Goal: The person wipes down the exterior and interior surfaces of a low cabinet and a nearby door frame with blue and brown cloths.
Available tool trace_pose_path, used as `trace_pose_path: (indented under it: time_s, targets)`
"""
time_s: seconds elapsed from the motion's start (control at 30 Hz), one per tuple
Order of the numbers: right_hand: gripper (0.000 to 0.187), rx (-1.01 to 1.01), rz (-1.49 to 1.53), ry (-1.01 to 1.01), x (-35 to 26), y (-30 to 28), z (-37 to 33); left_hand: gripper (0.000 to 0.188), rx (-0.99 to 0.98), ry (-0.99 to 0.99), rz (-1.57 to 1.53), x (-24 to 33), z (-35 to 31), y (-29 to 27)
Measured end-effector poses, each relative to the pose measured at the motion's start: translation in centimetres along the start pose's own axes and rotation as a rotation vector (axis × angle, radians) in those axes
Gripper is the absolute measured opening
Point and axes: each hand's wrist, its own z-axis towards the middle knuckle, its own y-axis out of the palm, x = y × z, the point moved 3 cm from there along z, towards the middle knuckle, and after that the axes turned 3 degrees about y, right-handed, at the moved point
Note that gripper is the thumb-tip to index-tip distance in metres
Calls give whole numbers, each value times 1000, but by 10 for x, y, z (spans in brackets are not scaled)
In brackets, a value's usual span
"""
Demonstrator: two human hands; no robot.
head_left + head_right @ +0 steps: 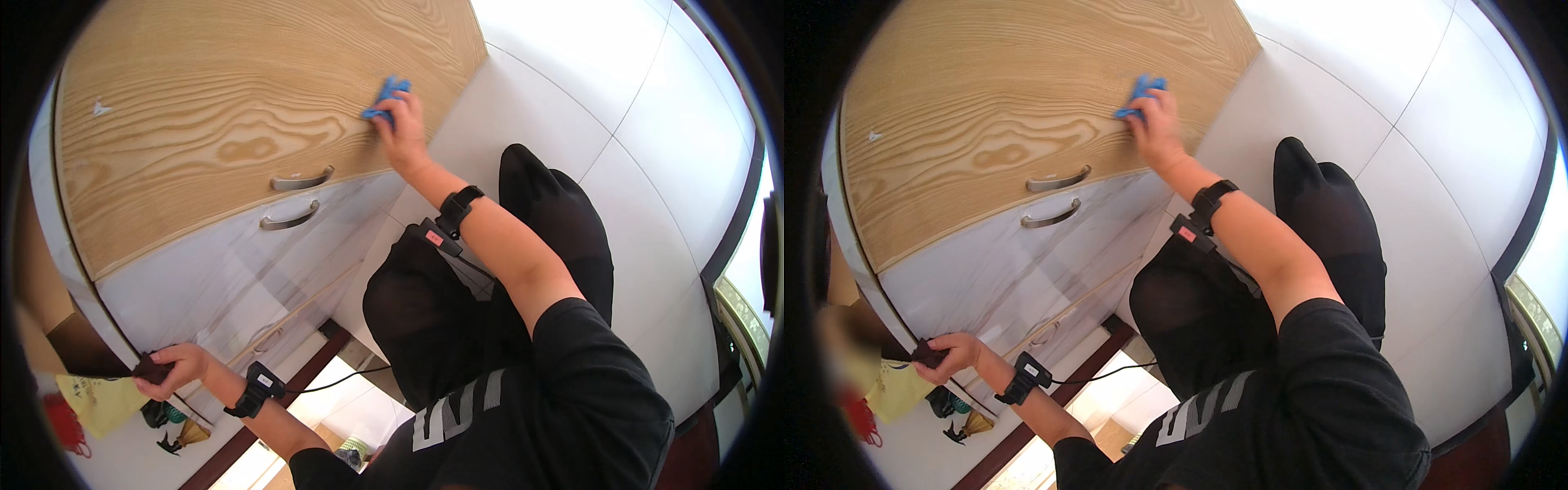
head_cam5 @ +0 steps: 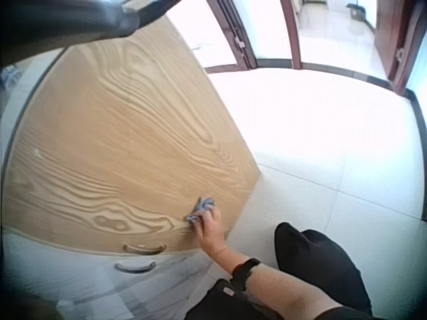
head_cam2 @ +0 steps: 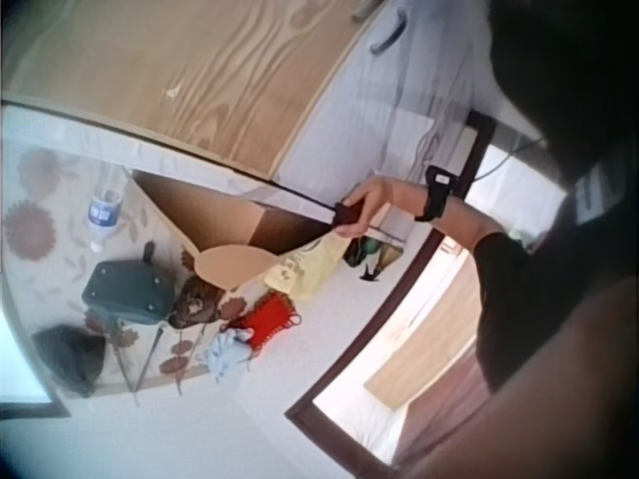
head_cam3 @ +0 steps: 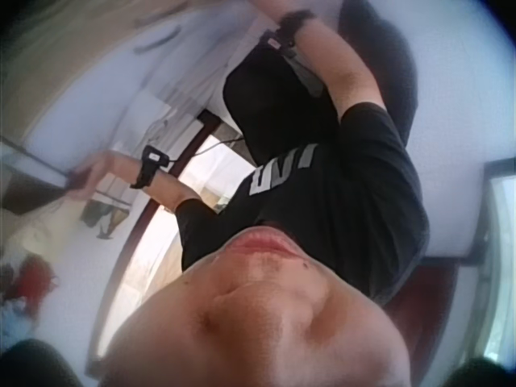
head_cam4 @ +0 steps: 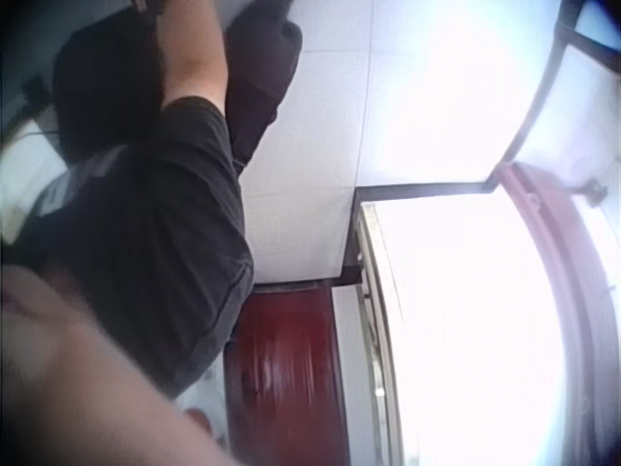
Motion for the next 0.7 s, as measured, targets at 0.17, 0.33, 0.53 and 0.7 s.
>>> trace_pose_path:
  time_s: [0.17,0.33,0.53,0.7]
  targets:
    - [18,14,23,112,-14,6,-9,44,52,-21,-56,-5,-5,-2]
    - [26,-269,40,-420,-123,11,17,45,35,-14,-65,1,0,0]
    - [41,67,102,-76,-73,10,35,44,47,-55,-126,3,3,1]
    - [39,-77,209,-298,-131,21,34,46,-31,-5,-10,1,2,-5]
